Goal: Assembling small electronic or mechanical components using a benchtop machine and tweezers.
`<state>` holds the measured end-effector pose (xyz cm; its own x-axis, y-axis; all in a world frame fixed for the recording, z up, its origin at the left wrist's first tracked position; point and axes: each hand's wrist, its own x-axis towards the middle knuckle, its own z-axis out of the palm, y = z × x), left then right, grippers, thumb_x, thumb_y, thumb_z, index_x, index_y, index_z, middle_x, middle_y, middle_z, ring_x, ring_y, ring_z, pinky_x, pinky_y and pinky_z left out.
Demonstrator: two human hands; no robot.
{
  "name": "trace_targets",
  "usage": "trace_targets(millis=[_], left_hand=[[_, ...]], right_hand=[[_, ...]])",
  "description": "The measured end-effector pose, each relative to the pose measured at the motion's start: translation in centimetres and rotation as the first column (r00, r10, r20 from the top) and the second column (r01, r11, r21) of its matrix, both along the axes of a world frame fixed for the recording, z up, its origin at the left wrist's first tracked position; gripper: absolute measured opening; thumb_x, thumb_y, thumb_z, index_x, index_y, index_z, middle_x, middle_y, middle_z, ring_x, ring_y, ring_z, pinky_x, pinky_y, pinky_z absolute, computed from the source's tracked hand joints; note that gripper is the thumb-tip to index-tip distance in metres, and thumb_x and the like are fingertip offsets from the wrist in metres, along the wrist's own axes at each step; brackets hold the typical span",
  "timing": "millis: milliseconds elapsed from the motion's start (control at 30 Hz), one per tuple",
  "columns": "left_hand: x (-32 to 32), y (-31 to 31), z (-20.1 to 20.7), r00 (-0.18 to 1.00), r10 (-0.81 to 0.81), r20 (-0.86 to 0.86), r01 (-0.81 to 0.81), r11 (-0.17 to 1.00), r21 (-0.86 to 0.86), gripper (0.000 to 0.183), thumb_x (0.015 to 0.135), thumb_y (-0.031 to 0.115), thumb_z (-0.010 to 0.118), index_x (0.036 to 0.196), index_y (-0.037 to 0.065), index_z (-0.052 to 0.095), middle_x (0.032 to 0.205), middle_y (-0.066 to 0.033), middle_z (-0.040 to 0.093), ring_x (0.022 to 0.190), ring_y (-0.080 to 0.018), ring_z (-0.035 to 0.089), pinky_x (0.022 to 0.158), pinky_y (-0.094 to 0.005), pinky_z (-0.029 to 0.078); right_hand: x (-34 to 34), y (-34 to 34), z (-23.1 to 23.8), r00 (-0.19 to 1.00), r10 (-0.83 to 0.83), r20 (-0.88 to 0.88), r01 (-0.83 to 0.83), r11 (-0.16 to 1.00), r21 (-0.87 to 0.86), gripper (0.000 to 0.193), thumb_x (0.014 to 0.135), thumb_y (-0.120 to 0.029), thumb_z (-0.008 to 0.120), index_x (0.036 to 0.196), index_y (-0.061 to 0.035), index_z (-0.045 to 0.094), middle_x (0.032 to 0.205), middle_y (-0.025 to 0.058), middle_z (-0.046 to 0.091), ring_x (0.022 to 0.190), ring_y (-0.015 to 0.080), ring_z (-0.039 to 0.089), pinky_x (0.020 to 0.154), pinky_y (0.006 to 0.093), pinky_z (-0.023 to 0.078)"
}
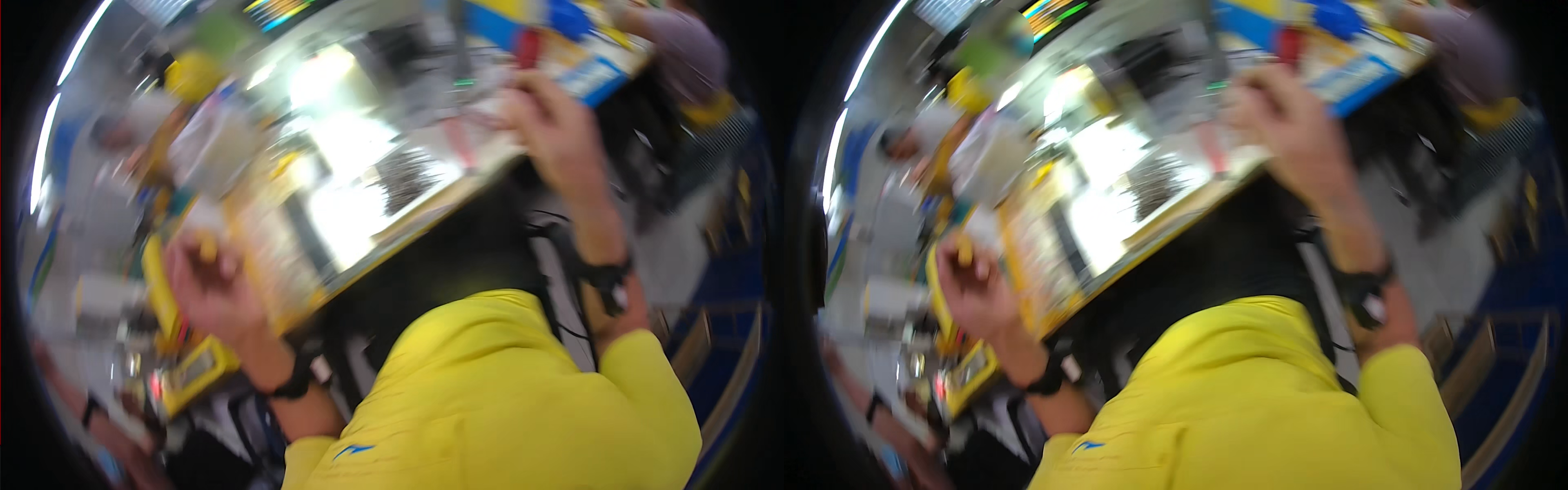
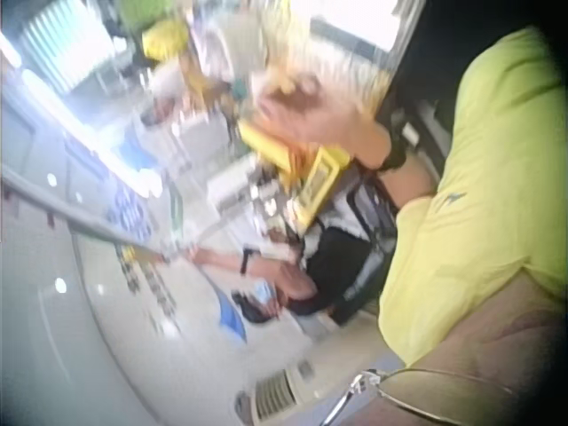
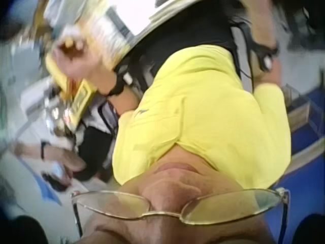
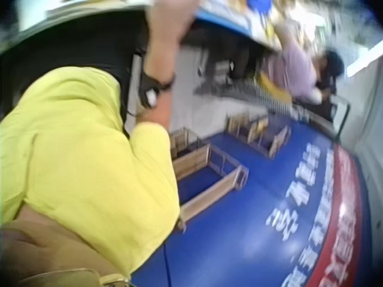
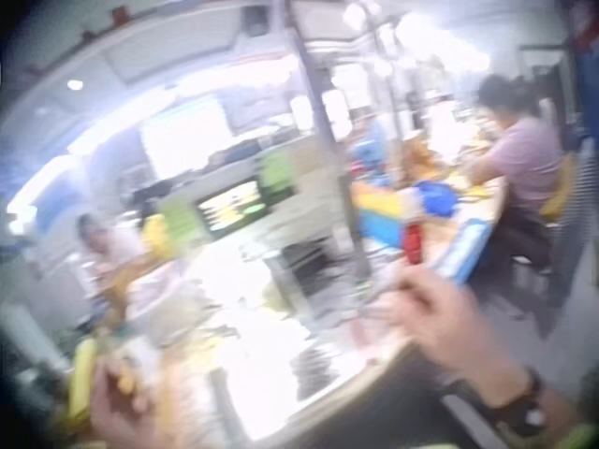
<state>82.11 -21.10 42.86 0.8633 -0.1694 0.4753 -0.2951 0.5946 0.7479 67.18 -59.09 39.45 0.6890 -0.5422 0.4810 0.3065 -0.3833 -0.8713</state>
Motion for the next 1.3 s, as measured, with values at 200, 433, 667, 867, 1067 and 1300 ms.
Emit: trace_targets(millis=[200,433,667,867,1067,1300], left_hand=[[1.1,2.1,4.1,0.987,-0.100,0.127,0.134,0.944,-0.300,0.022,0.107,0.019,0.049,0.100,0.001,0.060,0.082,-0.0063,0.051,0.066,-0.0167,0.042,0.060,-0.0310,0.034],[0.8,3.3,4.6,0.988,-0.106,0.113,0.141,0.914,-0.379,0.022,0.107,0.018,0.047,0.097,0.003,0.059,0.080,-0.0062,0.050,0.065,-0.0170,0.041,0.058,-0.0307,0.032],[-0.6,2.8,5.2,0.983,-0.109,0.146,0.162,0.894,-0.417,0.018,0.100,0.015,0.052,0.091,0.001,0.060,0.078,-0.0053,0.045,0.063,-0.0153,0.041,0.055,-0.0290,0.033],[-0.4,3.6,5.2,0.970,-0.210,0.124,0.244,0.843,-0.479,0.017,0.098,0.015,0.054,0.090,0.001,0.059,0.077,-0.0050,0.045,0.062,-0.0155,0.043,0.054,-0.0295,0.033],[0.6,4.2,4.5,0.940,-0.333,0.081,0.321,0.773,-0.548,0.016,0.096,0.016,0.054,0.089,0.002,0.060,0.076,-0.0038,0.047,0.061,-0.0157,0.043,0.054,-0.0299,0.032],[2.2,4.7,3.2,0.875,-0.485,-0.015,0.306,0.576,-0.758,0.011,0.091,0.015,0.057,0.087,0.005,0.059,0.074,-0.0023,0.048,0.060,-0.0137,0.042,0.053,-0.0287,0.032]], right_hand=[[-1.3,-0.9,-1.5,0.992,0.111,-0.059,-0.098,0.977,0.190,0.020,0.110,-0.016,0.059,0.122,-0.0003,0.064,0.084,-0.0027,0.059,0.068,-0.0001,0.048,0.055,0.0175,0.032],[-0.5,-0.1,-0.6,0.983,0.151,-0.104,-0.140,0.984,0.109,0.022,0.111,-0.018,0.058,0.125,-0.0020,0.063,0.086,-0.0019,0.061,0.067,0.0010,0.049,0.055,0.0176,0.032],[-0.6,0.3,-0.7,0.982,0.143,-0.122,-0.131,0.987,0.098,0.022,0.111,-0.018,0.058,0.125,-0.0023,0.063,0.086,-0.0019,0.060,0.067,0.0013,0.048,0.055,0.0179,0.032],[-0.6,0.7,-0.9,0.981,0.157,-0.117,-0.145,0.984,0.106,0.022,0.111,-0.018,0.058,0.125,-0.0023,0.063,0.085,-0.0021,0.060,0.067,0.0011,0.048,0.055,0.0177,0.031],[-0.6,0.4,-0.8,0.977,0.159,-0.140,-0.147,0.985,0.091,0.023,0.112,-0.019,0.057,0.127,-0.0019,0.063,0.086,-0.0023,0.061,0.067,0.0009,0.047,0.055,0.0179,0.031],[-0.5,0.8,-0.7,0.974,0.182,-0.135,-0.169,0.981,0.099,0.024,0.112,-0.019,0.057,0.127,-0.0022,0.063,0.085,-0.0022,0.060,0.067,0.0010,0.047,0.055,0.0177,0.031]])
